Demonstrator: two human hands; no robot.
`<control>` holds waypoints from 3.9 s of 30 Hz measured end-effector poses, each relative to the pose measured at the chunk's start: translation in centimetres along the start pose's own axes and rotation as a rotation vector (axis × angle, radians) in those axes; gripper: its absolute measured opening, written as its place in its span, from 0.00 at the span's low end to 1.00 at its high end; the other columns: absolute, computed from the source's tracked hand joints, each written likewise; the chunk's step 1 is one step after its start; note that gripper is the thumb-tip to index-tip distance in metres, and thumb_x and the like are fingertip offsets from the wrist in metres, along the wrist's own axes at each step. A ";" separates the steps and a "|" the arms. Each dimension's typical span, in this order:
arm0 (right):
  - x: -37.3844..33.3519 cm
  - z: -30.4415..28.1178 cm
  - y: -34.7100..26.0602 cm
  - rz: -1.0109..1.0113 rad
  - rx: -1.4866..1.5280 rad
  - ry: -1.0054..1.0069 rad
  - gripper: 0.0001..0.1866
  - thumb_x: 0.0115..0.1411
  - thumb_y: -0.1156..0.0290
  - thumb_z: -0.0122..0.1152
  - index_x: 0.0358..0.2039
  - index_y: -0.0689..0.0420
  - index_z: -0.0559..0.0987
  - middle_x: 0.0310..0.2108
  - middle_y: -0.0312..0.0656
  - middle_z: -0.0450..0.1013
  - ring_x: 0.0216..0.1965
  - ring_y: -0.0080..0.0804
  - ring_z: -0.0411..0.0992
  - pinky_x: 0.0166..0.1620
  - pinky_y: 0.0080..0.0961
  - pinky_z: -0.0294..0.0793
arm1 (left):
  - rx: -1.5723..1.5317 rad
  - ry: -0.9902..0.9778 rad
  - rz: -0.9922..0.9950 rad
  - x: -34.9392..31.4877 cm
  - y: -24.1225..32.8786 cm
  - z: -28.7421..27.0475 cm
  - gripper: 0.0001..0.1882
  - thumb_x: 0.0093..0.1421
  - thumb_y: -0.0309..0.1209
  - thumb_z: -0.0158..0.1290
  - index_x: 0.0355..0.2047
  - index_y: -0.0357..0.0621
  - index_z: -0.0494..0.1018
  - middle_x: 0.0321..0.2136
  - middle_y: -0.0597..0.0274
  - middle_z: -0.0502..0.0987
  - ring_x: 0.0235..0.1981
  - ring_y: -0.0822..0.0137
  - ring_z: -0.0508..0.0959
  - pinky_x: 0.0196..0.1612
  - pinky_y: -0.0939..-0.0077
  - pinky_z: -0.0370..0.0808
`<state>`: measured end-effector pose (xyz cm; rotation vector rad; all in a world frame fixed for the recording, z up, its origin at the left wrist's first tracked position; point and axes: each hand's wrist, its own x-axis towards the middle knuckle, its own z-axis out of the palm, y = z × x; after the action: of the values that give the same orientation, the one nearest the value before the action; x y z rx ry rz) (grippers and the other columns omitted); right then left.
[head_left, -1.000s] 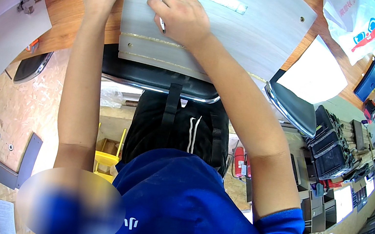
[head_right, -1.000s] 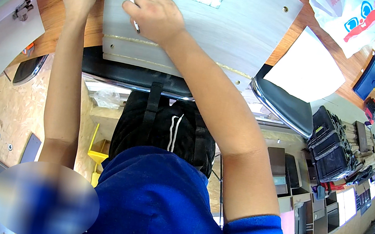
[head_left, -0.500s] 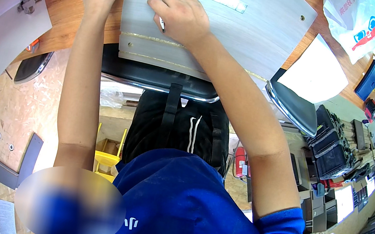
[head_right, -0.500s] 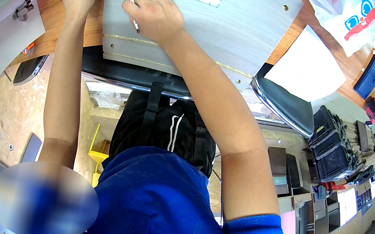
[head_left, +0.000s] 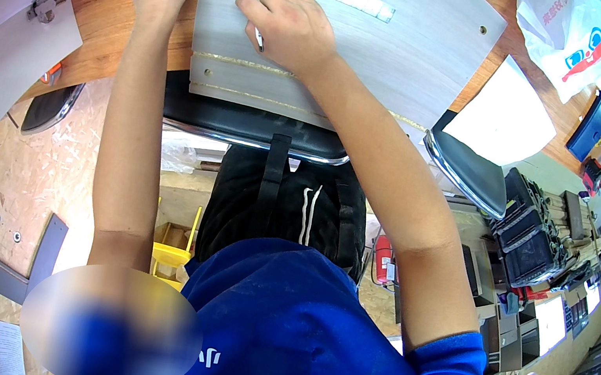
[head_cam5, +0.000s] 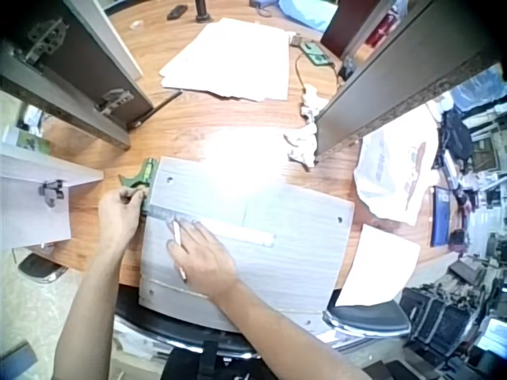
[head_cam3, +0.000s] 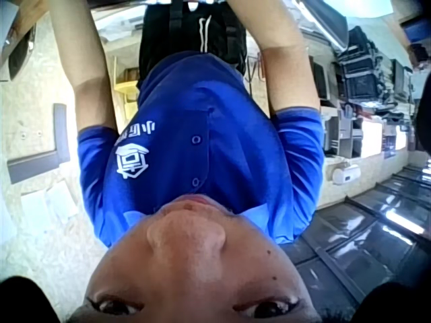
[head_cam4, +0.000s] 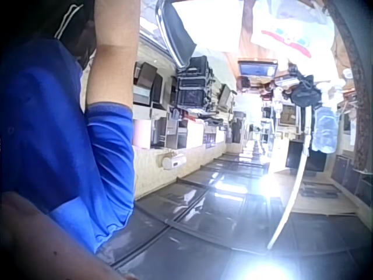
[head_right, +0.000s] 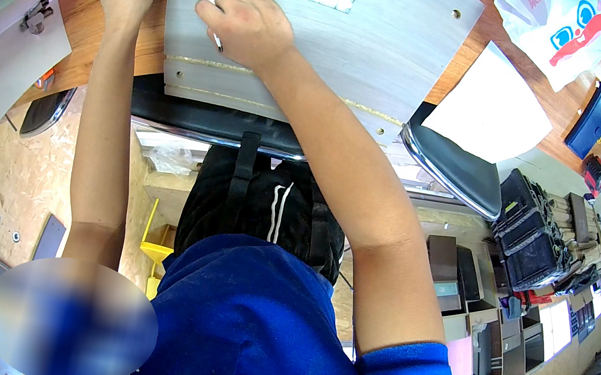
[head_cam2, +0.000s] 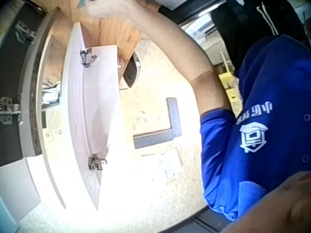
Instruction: The person uses a combination square and a pen to mark straight lines and points on a grey rectangular board. They repeatedly reposition the square to draw lines and make small marks at specific intervals on the board's surface.
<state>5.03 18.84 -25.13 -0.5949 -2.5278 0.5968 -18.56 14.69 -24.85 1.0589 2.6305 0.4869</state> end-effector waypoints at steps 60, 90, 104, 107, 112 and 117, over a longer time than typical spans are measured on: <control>1.0 -0.3 -0.2 0.026 0.117 -0.147 0.16 0.50 0.78 0.66 0.41 0.56 0.78 0.66 0.47 0.72 0.67 0.49 0.69 0.68 0.51 0.68 | -0.165 0.084 -0.120 -1.1 3.2 -1.5 0.13 0.62 0.37 0.63 0.37 0.39 0.86 0.33 0.41 0.84 0.38 0.42 0.83 0.45 0.53 0.79; 1.4 -0.4 -0.6 -0.002 0.057 -0.171 0.15 0.50 0.78 0.66 0.41 0.55 0.80 0.66 0.47 0.73 0.66 0.48 0.71 0.67 0.52 0.70 | -0.309 -0.065 -0.142 -0.7 2.2 -2.2 0.14 0.66 0.37 0.59 0.41 0.40 0.86 0.36 0.39 0.83 0.40 0.41 0.82 0.47 0.52 0.78; 1.2 -0.6 -0.4 0.015 0.076 -0.184 0.15 0.50 0.76 0.67 0.40 0.54 0.79 0.67 0.46 0.72 0.66 0.48 0.70 0.68 0.52 0.69 | -0.419 -0.195 -0.218 -0.2 2.5 -3.3 0.17 0.66 0.42 0.61 0.41 0.39 0.86 0.33 0.44 0.85 0.34 0.46 0.85 0.39 0.59 0.80; 1.1 -0.5 -0.5 0.013 0.085 -0.174 0.14 0.51 0.76 0.67 0.40 0.54 0.79 0.67 0.46 0.72 0.67 0.49 0.70 0.68 0.52 0.69 | -0.365 -0.204 -0.154 0.0 1.5 -3.0 0.18 0.65 0.42 0.62 0.41 0.39 0.86 0.33 0.44 0.85 0.34 0.48 0.85 0.39 0.60 0.80; 1.2 -0.6 -0.6 0.023 0.099 -0.153 0.14 0.50 0.78 0.67 0.39 0.56 0.79 0.65 0.48 0.73 0.66 0.48 0.71 0.67 0.51 0.69 | -0.349 -0.190 -0.202 -0.1 2.0 -3.0 0.18 0.65 0.42 0.63 0.41 0.38 0.86 0.33 0.43 0.85 0.35 0.48 0.86 0.41 0.61 0.81; 1.1 -0.5 -0.5 0.030 0.100 -0.147 0.14 0.50 0.78 0.67 0.39 0.56 0.80 0.65 0.47 0.74 0.66 0.48 0.71 0.67 0.51 0.69 | -0.288 -0.124 -0.126 -0.2 1.6 -2.2 0.18 0.64 0.43 0.63 0.40 0.38 0.86 0.33 0.43 0.85 0.36 0.47 0.86 0.43 0.60 0.81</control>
<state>4.25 19.11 -24.08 -0.5719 -2.6107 0.7998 -18.25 15.20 -22.16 0.8011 2.4086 0.7206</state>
